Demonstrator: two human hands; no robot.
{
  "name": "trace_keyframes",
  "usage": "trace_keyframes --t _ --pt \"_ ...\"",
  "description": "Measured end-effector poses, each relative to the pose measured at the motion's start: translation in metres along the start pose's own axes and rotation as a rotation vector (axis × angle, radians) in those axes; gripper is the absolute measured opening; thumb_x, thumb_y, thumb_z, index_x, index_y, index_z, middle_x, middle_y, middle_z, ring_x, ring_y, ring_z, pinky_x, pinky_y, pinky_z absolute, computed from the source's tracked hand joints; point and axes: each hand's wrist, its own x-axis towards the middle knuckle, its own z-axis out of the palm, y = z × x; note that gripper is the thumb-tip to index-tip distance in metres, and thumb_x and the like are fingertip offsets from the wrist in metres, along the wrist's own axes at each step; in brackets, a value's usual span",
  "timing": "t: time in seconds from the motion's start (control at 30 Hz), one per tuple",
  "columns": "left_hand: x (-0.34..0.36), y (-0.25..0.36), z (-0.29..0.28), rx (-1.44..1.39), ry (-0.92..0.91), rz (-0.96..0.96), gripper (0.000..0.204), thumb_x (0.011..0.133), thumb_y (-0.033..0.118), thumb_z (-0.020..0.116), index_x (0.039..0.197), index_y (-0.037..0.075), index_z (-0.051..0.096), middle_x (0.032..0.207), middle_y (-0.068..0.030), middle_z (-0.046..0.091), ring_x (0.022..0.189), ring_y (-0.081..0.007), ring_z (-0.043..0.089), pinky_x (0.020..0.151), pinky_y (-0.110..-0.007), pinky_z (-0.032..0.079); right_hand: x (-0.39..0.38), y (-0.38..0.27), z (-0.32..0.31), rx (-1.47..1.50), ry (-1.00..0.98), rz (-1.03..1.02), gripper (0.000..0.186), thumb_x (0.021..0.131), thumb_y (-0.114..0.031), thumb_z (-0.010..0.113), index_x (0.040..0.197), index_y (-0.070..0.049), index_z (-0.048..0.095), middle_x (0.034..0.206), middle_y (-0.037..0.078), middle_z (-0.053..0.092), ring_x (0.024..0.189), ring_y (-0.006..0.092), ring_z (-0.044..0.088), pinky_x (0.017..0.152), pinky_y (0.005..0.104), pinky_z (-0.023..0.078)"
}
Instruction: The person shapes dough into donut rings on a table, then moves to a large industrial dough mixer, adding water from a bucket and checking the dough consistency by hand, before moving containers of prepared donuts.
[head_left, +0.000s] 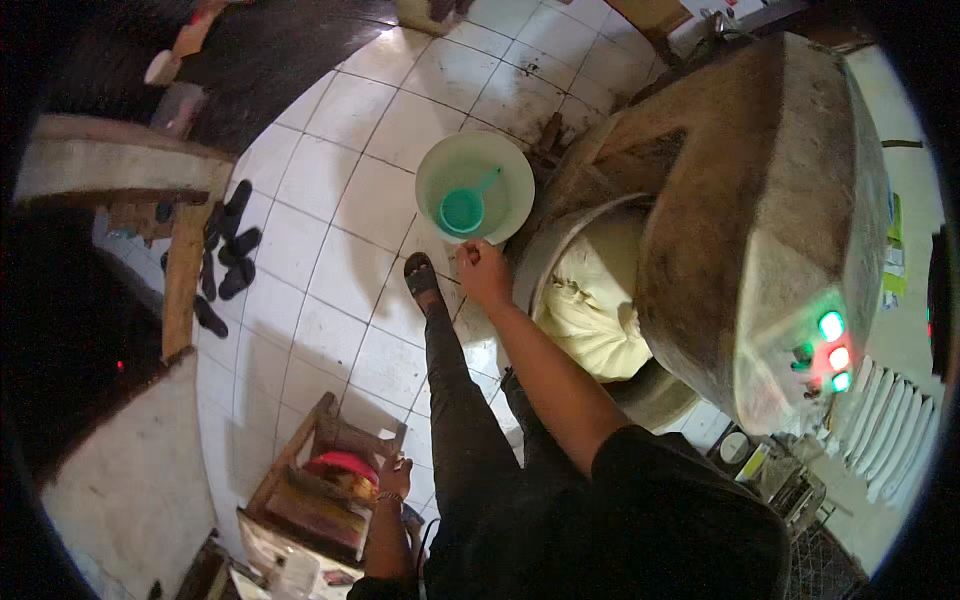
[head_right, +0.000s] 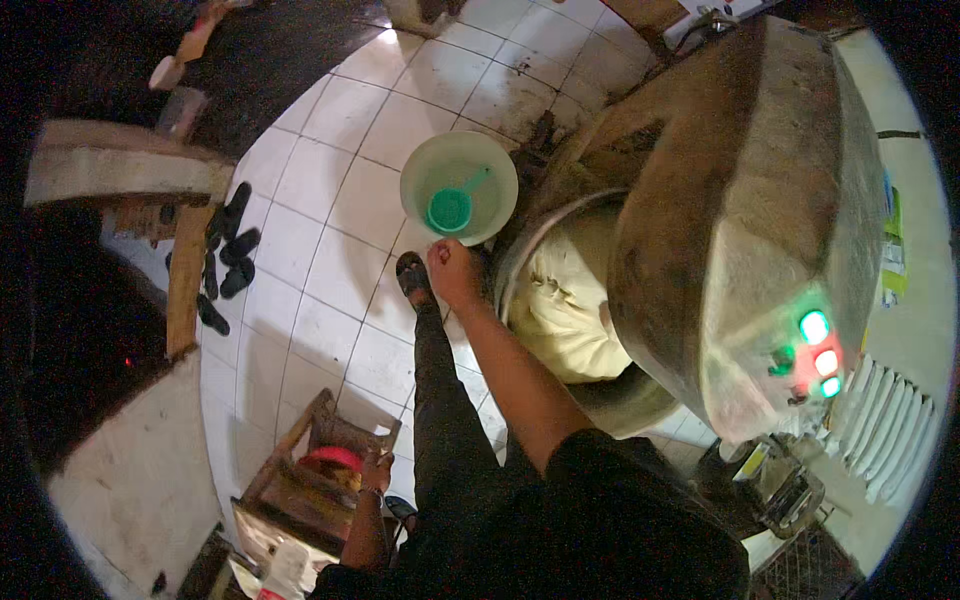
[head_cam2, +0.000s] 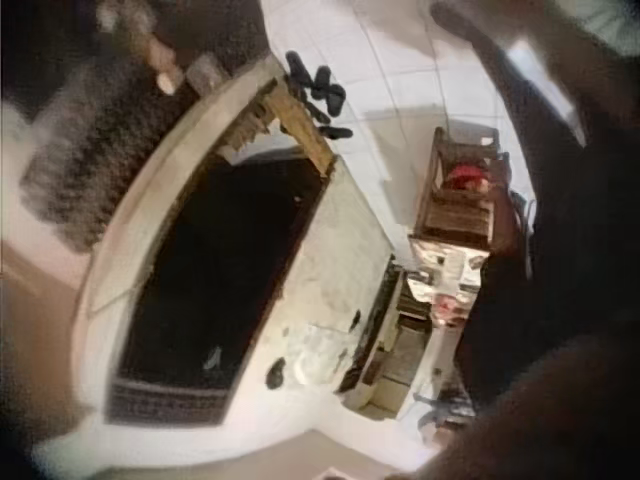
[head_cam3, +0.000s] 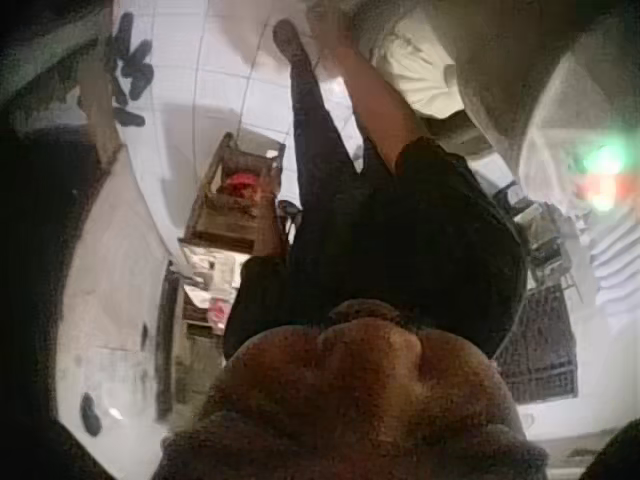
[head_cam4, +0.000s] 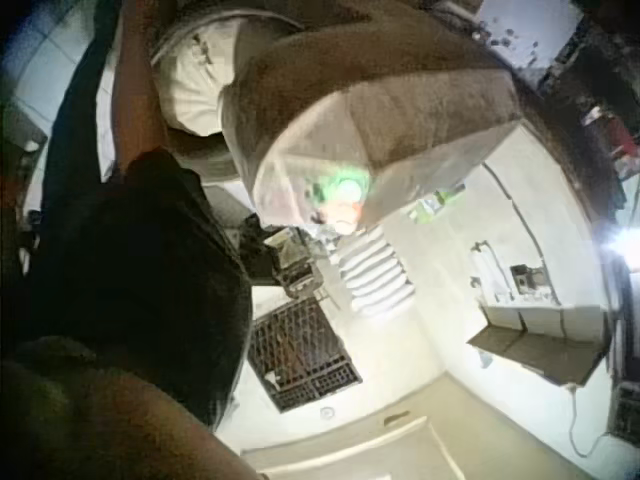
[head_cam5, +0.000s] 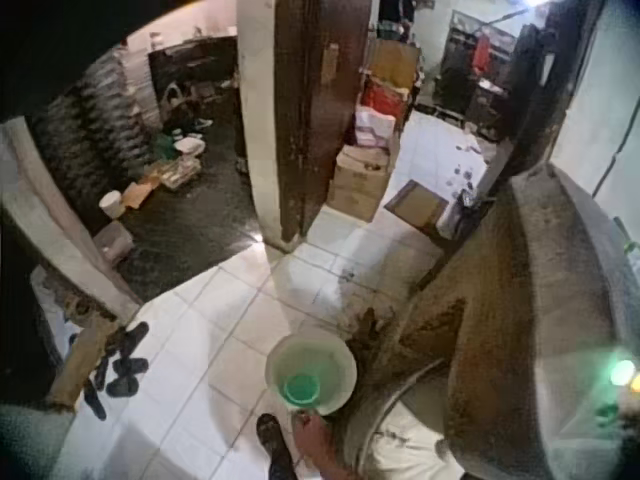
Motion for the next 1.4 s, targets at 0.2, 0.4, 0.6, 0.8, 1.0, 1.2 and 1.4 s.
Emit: trace_keyframes --t 0.2,0.4,0.6,0.8,1.0,1.2,1.4 --pt "0.135 0.016 -0.12 -0.423 -0.128 -0.041 0.034 0.091 0.021 0.064 0.118 0.001 0.059 0.108 -0.01 0.063 0.093 -0.0174 0.062 0.071 -0.031 0.049 0.216 0.182 0.108 -0.339 0.204 0.419 0.032 0.093 -0.029 0.059 0.11 -0.003 0.061 0.105 0.022 0.064 0.098 0.0387 0.062 0.085 0.0457 0.05" --pt "0.185 0.048 -0.181 -0.578 0.167 -0.284 0.034 0.095 0.02 0.063 0.122 0.001 0.057 0.105 -0.0023 0.062 0.091 -0.0105 0.06 0.068 -0.025 0.048 0.329 0.303 0.17 -1.198 -0.843 0.237 0.042 0.097 -0.032 0.049 0.116 0.005 0.057 0.102 0.019 0.068 0.092 0.0355 0.067 0.078 0.0429 0.054" --pt "0.218 0.026 -0.204 -0.207 -0.071 -0.2 0.032 0.096 0.02 0.059 0.121 -0.001 0.058 0.108 -0.006 0.064 0.097 -0.0166 0.061 0.083 -0.034 0.049 0.359 0.314 0.2 -0.307 -0.14 1.008 0.031 0.093 -0.028 0.058 0.084 0.002 0.059 0.069 0.012 0.061 0.064 0.0238 0.06 0.058 0.0422 0.049" --pt "0.23 0.058 -0.2 -0.072 -0.126 -0.27 0.036 0.093 0.018 0.061 0.124 0.0 0.058 0.116 -0.0102 0.064 0.103 -0.021 0.06 0.09 -0.036 0.047 0.316 0.266 0.17 -0.446 0.224 0.34 0.037 0.09 -0.029 0.059 0.092 0.008 0.06 0.087 0.023 0.065 0.088 0.039 0.064 0.078 0.0448 0.05" --pt "0.227 0.089 -0.198 -0.372 -0.041 0.053 0.03 0.093 0.02 0.064 0.116 0.003 0.057 0.095 -0.0029 0.063 0.086 -0.0111 0.059 0.074 -0.027 0.051 0.216 0.132 0.093 -0.373 0.283 0.297 0.026 0.087 -0.027 0.059 0.093 -0.002 0.062 0.095 0.025 0.063 0.09 0.0393 0.063 0.078 0.0499 0.05" --pt "0.181 0.28 -0.175 -0.457 -0.023 0.572 0.033 0.093 0.022 0.064 0.118 0.001 0.057 0.101 -0.0043 0.066 0.086 -0.0069 0.058 0.063 -0.022 0.047 0.057 0.003 -0.004 0.063 0.198 0.22 0.021 0.086 -0.02 0.06 0.08 0.0 0.057 0.069 0.012 0.057 0.068 0.0231 0.061 0.065 0.0411 0.05" --pt "0.008 0.395 -0.153 -0.225 -0.24 0.497 0.029 0.094 0.029 0.06 0.092 0.0 0.063 0.076 -0.0117 0.068 0.052 -0.0132 0.061 0.046 -0.025 0.044 -0.138 -0.066 -0.082 0.343 0.009 0.24 0.02 0.087 -0.019 0.06 0.087 0.001 0.061 0.071 0.008 0.06 0.07 0.0197 0.06 0.066 0.0379 0.048"
